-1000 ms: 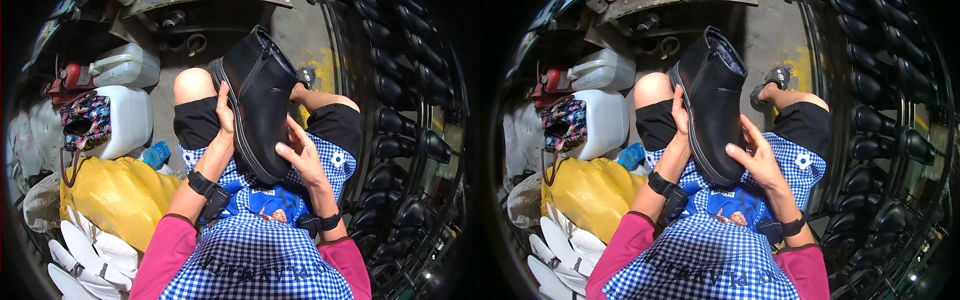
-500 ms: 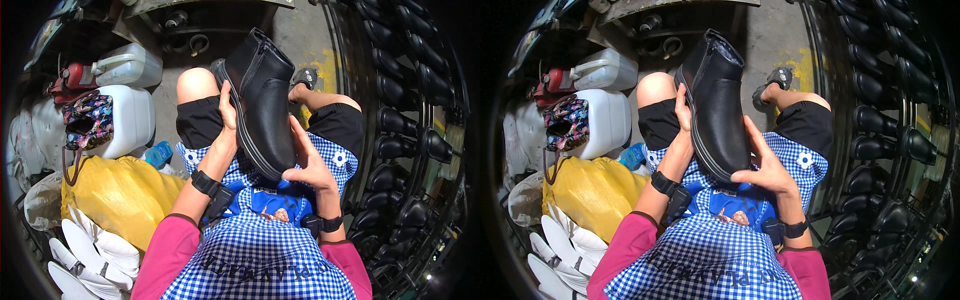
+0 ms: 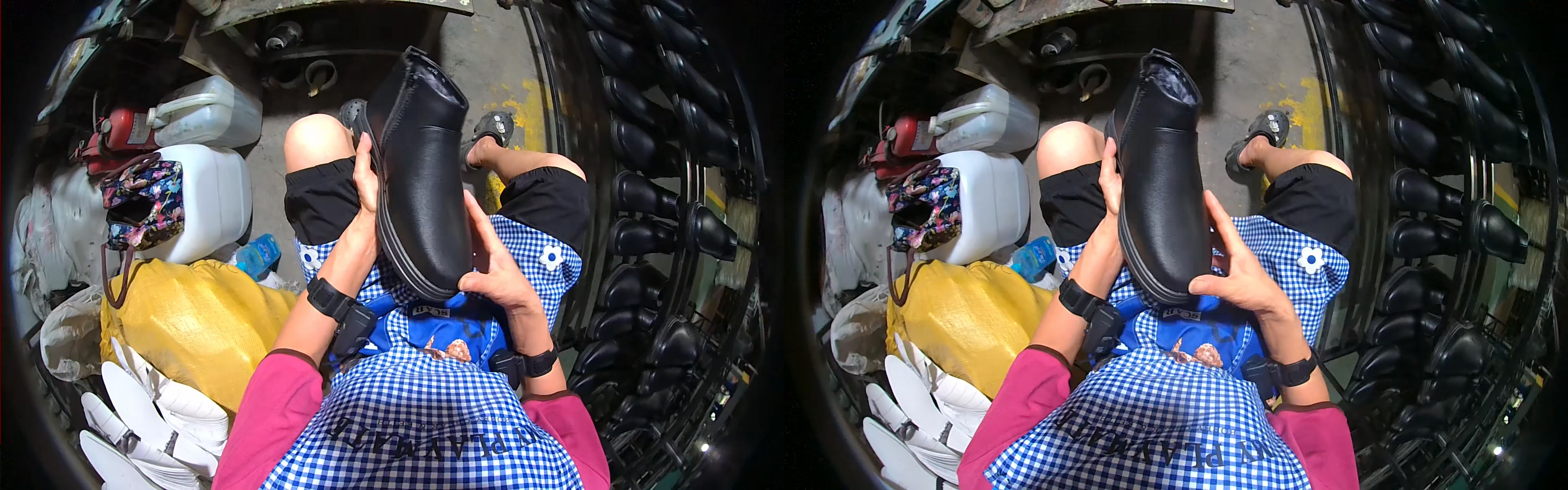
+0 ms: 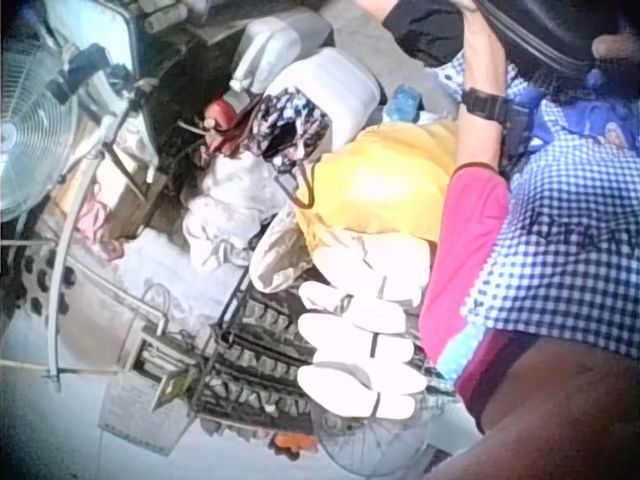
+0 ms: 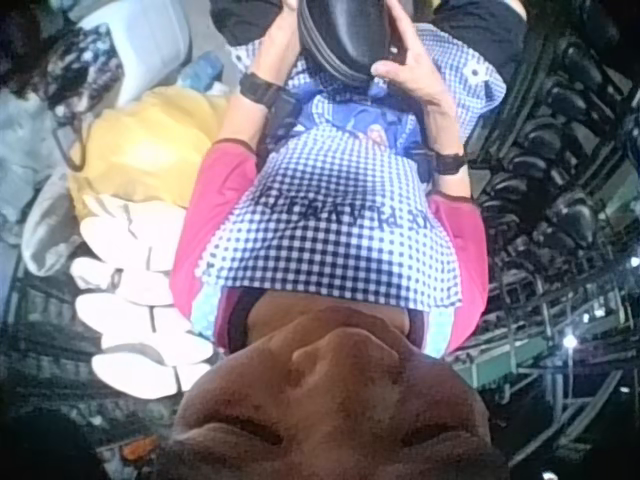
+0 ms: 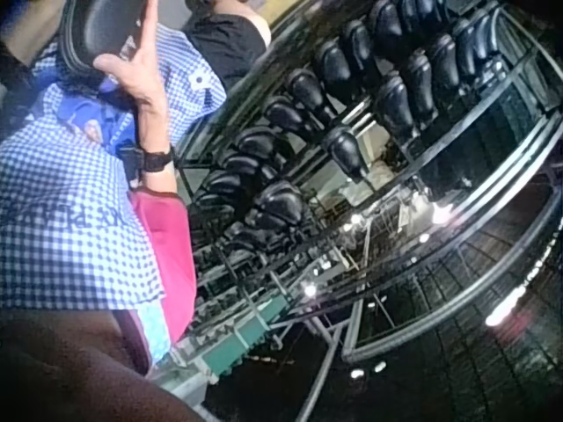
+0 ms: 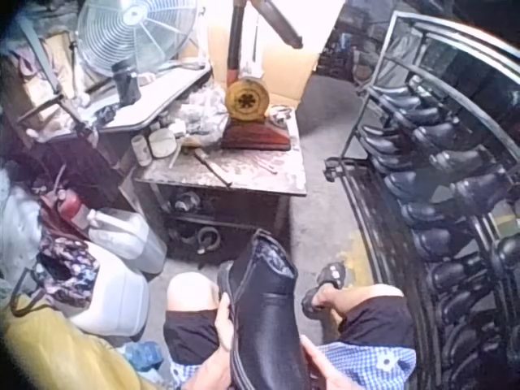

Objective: Picking up black boots from a rack and cleaning/inspecting them using a brush and cloth in a factory setting.

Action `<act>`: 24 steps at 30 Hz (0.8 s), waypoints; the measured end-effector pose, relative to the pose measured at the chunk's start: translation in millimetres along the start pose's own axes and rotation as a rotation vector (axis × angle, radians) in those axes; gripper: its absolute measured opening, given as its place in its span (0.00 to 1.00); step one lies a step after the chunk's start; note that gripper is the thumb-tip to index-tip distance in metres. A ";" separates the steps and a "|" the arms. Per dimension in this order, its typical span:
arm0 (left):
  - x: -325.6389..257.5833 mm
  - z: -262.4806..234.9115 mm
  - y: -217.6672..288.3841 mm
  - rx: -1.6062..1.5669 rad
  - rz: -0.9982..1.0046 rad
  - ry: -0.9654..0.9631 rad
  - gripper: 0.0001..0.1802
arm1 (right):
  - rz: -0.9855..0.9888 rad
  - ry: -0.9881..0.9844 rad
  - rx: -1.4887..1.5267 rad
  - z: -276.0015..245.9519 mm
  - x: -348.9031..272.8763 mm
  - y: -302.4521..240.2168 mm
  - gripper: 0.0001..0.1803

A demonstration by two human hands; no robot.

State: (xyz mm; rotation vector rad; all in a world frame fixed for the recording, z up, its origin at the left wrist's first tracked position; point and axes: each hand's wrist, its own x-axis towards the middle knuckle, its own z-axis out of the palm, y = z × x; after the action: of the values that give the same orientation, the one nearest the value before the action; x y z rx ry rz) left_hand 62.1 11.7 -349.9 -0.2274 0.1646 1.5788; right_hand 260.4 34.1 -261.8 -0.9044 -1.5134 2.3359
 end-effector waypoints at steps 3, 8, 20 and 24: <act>1.7 3.9 -1.1 0.023 0.026 0.020 0.38 | -0.064 -0.008 -0.009 1.3 7.0 -1.7 0.62; 1.5 0.6 -0.7 0.065 0.078 0.062 0.38 | -0.008 -0.010 0.051 4.0 1.8 -13.0 0.60; 4.0 5.4 -10.7 0.257 0.142 0.084 0.35 | 0.097 0.307 0.291 5.5 17.5 32.6 0.32; 0.8 12.4 -11.4 0.171 0.141 -0.019 0.36 | 0.199 0.132 0.749 -1.5 14.9 38.6 0.29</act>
State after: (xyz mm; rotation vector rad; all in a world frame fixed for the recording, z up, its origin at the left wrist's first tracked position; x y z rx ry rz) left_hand 73.0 15.7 -337.7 -0.0681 0.3045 1.6956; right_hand 255.1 25.1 -301.9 -0.9834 -0.4228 2.5936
